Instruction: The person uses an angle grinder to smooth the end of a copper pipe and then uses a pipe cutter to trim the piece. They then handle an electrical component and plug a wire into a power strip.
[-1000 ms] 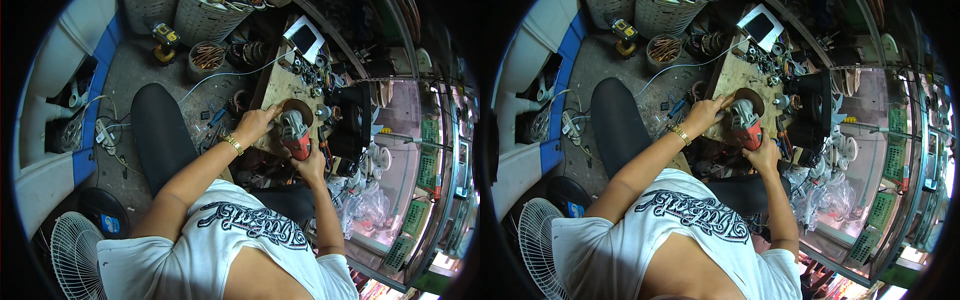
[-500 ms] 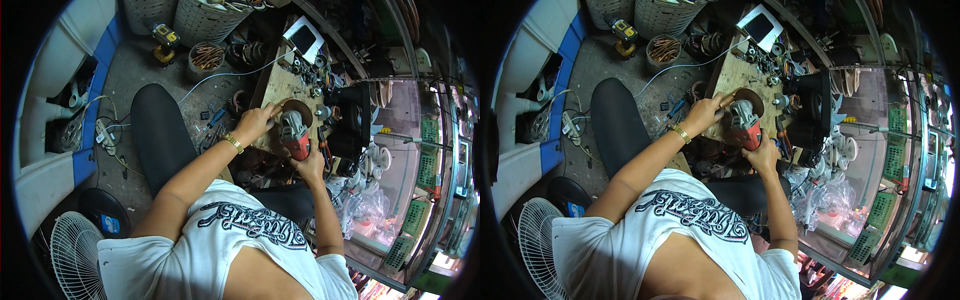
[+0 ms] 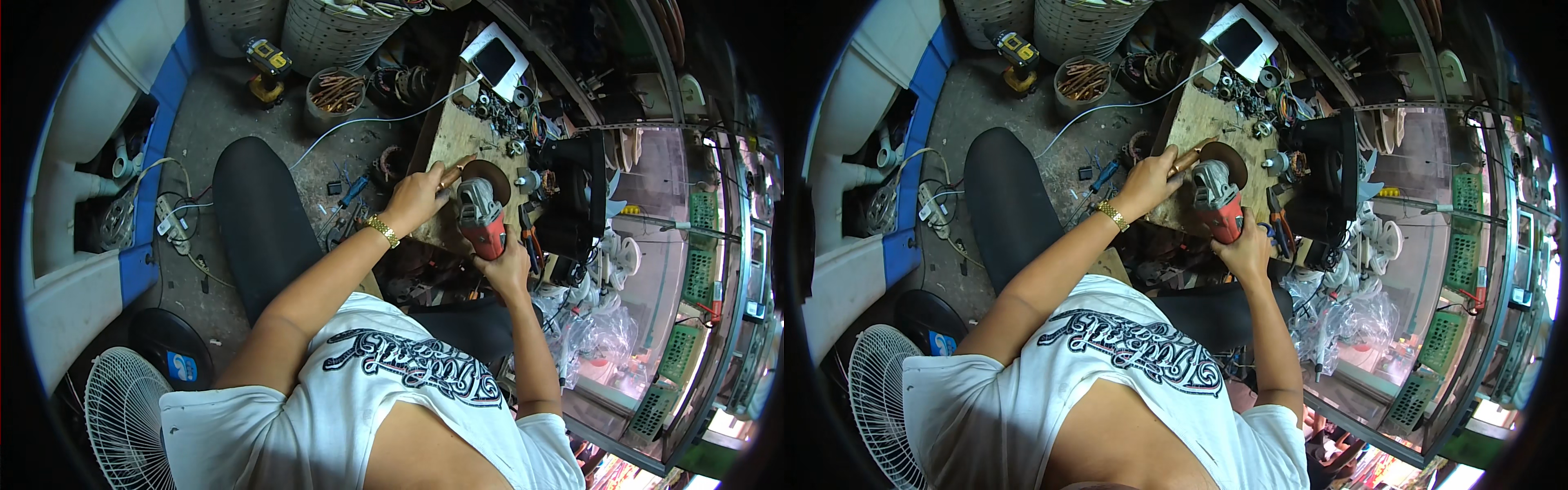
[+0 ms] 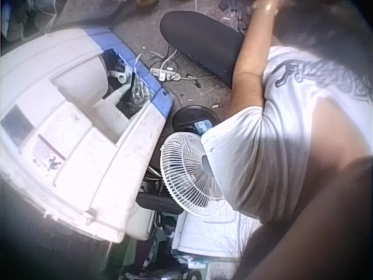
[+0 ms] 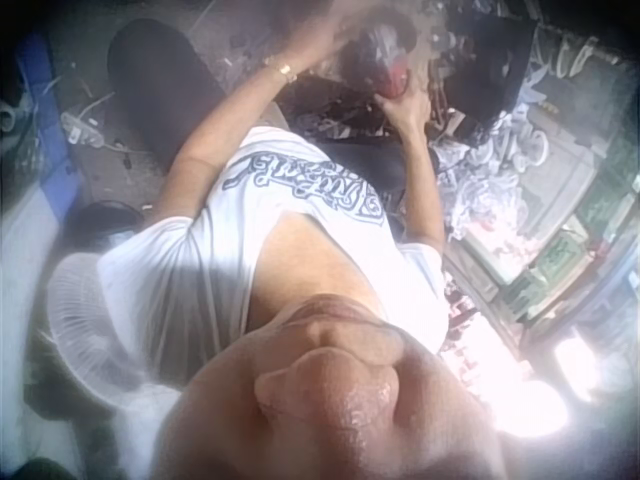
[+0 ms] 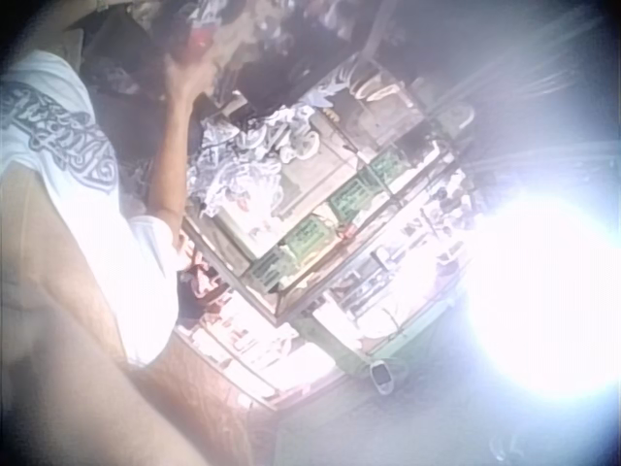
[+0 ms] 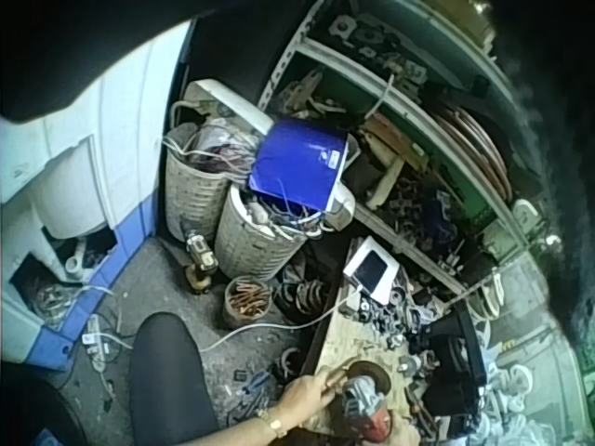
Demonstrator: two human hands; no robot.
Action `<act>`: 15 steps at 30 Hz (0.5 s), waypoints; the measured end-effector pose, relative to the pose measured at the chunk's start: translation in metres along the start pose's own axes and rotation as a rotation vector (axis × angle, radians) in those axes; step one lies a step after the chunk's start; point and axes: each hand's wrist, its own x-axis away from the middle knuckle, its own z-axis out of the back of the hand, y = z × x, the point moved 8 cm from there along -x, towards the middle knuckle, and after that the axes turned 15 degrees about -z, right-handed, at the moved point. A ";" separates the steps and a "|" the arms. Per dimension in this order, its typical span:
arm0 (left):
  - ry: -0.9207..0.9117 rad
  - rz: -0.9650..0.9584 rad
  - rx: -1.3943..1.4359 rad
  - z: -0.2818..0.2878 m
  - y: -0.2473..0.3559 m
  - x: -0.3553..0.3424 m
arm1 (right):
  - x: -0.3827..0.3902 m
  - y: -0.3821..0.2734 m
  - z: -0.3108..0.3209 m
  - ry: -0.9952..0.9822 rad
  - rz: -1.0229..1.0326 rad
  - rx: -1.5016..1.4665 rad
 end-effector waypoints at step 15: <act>-0.006 0.091 0.025 0.000 -0.008 -0.002 | 0.003 -0.005 0.005 -0.013 -0.041 -0.004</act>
